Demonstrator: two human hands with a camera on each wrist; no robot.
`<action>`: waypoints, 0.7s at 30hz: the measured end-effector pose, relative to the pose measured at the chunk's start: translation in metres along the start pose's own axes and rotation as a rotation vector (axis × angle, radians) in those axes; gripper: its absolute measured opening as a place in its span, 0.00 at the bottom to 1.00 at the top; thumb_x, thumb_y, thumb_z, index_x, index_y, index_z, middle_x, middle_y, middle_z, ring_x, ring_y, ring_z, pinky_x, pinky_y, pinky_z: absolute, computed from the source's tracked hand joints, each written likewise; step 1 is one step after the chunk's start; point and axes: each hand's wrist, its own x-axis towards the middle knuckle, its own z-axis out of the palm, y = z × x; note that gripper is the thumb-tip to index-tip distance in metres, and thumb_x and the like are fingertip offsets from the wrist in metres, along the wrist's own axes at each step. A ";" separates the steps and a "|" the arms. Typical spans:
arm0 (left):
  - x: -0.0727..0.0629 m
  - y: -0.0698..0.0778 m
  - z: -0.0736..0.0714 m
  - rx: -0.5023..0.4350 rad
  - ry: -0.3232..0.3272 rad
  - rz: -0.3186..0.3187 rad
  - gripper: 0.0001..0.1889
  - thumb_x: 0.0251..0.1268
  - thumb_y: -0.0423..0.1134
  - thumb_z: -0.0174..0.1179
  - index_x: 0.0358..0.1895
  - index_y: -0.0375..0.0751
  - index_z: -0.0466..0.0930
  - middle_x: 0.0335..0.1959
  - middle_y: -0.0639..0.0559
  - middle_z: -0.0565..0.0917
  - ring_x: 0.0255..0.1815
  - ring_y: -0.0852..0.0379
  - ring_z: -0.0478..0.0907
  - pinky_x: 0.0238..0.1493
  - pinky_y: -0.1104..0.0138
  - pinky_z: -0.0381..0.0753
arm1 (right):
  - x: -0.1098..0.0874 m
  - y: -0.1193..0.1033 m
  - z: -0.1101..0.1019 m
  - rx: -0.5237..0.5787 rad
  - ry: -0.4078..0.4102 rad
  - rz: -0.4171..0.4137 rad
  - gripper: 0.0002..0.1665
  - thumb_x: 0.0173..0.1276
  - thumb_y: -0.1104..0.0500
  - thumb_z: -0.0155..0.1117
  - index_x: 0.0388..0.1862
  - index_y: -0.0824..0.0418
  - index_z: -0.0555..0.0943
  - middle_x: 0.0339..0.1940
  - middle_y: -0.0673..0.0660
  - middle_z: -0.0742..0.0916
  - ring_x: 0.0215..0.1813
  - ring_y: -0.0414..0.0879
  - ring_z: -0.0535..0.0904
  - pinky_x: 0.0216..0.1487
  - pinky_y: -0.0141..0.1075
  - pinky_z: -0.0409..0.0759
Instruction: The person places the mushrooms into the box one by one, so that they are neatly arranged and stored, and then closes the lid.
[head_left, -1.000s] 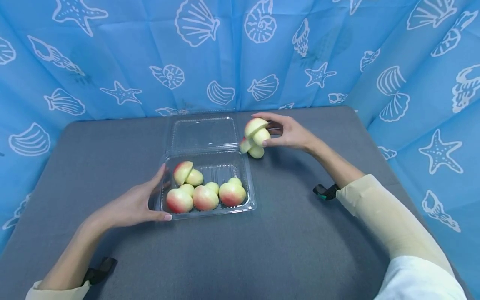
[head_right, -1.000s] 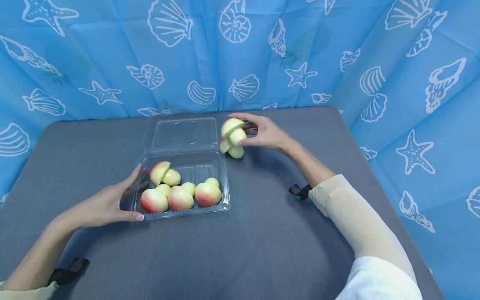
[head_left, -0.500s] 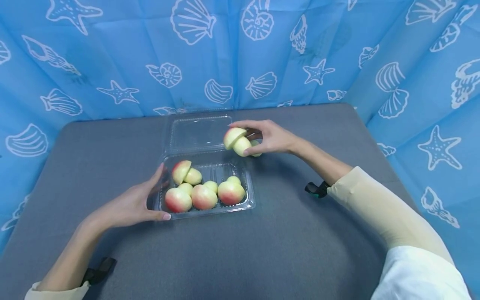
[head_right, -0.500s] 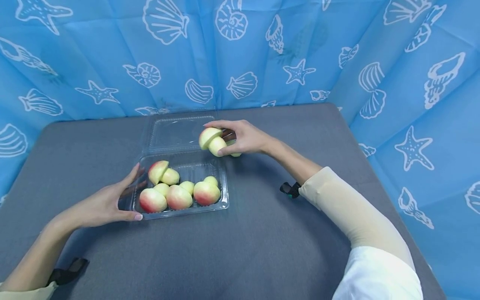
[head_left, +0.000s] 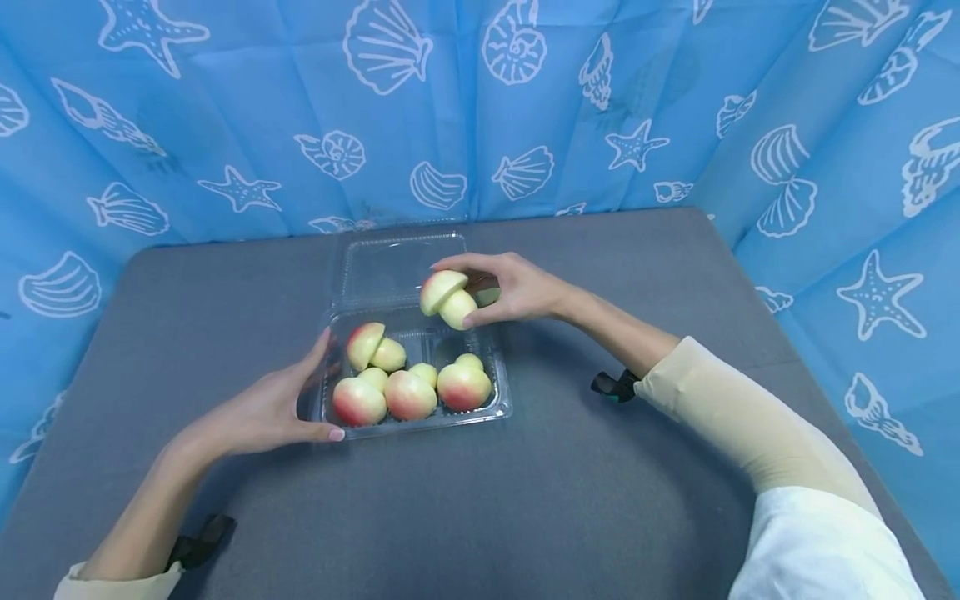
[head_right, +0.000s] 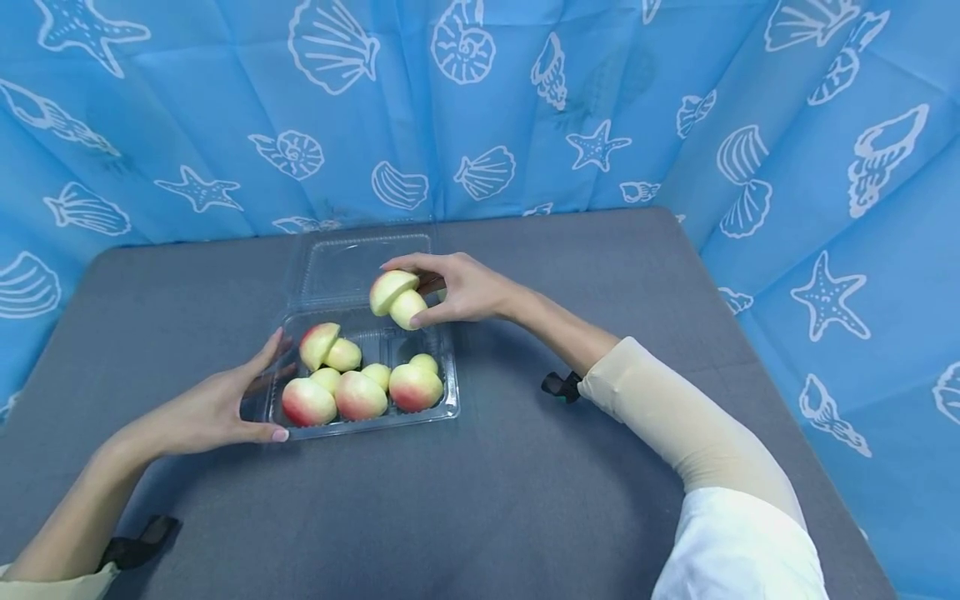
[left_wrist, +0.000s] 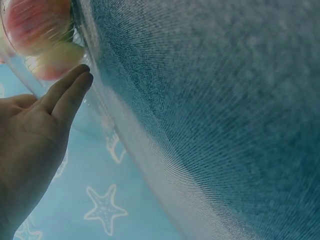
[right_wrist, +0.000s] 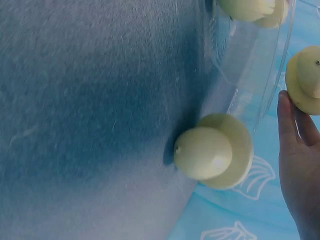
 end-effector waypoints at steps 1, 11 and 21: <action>0.000 0.000 0.000 -0.003 -0.001 0.000 0.69 0.50 0.62 0.73 0.80 0.46 0.25 0.81 0.38 0.41 0.76 0.38 0.57 0.68 0.40 0.62 | 0.001 0.000 0.002 0.000 -0.004 -0.007 0.44 0.58 0.60 0.77 0.72 0.59 0.70 0.60 0.53 0.81 0.58 0.46 0.80 0.60 0.40 0.78; 0.000 -0.002 0.002 0.003 0.005 -0.009 0.69 0.50 0.61 0.74 0.80 0.45 0.26 0.81 0.37 0.42 0.75 0.36 0.57 0.66 0.40 0.64 | 0.007 0.003 0.024 -0.033 -0.015 -0.037 0.44 0.57 0.56 0.79 0.72 0.58 0.71 0.58 0.53 0.77 0.57 0.46 0.82 0.57 0.39 0.80; -0.001 -0.002 0.001 -0.002 0.006 0.002 0.69 0.50 0.62 0.73 0.80 0.46 0.26 0.81 0.37 0.41 0.75 0.35 0.56 0.66 0.40 0.64 | 0.010 0.008 0.034 -0.023 -0.049 -0.020 0.44 0.56 0.55 0.79 0.71 0.56 0.72 0.69 0.50 0.76 0.60 0.43 0.80 0.61 0.36 0.77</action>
